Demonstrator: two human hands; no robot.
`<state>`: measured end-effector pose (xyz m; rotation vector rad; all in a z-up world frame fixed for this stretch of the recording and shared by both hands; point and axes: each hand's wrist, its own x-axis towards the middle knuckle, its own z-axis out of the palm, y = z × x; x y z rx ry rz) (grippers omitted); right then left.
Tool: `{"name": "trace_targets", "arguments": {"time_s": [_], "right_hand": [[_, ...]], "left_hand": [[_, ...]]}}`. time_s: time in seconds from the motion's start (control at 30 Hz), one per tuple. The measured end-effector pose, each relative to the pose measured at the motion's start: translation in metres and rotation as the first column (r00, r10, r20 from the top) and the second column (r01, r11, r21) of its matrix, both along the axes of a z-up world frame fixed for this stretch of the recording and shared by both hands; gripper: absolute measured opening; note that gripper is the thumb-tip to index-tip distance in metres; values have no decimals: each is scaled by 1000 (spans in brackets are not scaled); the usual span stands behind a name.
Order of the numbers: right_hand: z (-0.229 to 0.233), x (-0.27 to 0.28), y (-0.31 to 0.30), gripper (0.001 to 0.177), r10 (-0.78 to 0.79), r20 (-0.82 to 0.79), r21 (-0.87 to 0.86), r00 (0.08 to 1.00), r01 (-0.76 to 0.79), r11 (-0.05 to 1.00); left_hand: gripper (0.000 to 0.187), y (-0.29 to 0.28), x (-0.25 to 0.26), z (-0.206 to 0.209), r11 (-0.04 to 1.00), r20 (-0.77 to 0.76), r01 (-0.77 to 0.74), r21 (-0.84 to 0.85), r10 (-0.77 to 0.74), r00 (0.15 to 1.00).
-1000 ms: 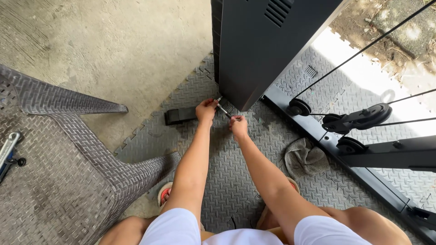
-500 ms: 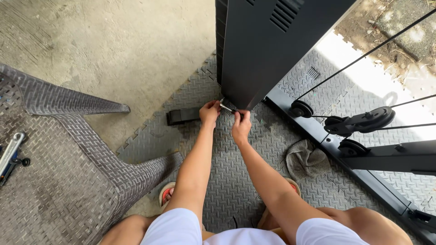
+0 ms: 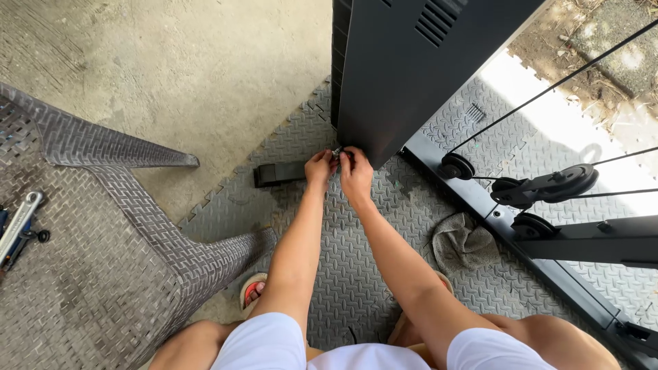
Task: Repairing or assembling a home gym cable machine by installing screws and using wrenches.
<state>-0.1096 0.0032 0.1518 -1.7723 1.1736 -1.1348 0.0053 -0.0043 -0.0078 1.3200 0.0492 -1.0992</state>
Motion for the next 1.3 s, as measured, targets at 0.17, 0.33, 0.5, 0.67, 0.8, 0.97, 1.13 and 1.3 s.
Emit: {"name": "trace_targets", "arguments": {"time_s": [0.17,0.33,0.5,0.67,0.8,0.97,1.13,1.3], "right_hand": [[-57,-23,9,13,-136,35,127,990,131,983],[-198,-48,-11,8,-276,278,701,920,2,713],[-165,-44,-8,14,-328,270,613,905,101,784],[-22,-4,1,19,-137,149,206,979,105,973],[0,-8,1,19,-48,56,84,997,43,996],[-131,-43,10,14,-145,135,343,980,91,935],[-190,-52,-7,10,-287,333,804,898,-111,585],[-51,-14,10,17,-137,139,245,981,100,964]], "left_hand": [[34,2,-10,5,986,-135,-150,72,159,978],[34,7,-20,-4,981,-120,-186,61,192,974],[29,9,-20,-7,981,-141,-192,-37,185,973],[28,8,-13,-7,992,-194,-122,30,126,973],[29,10,-10,-13,996,-229,-90,7,89,969],[33,11,-14,-9,994,-77,-106,-2,106,991],[35,13,-11,1,997,150,-66,49,58,987],[29,11,-6,5,999,103,8,51,-14,995]]}}
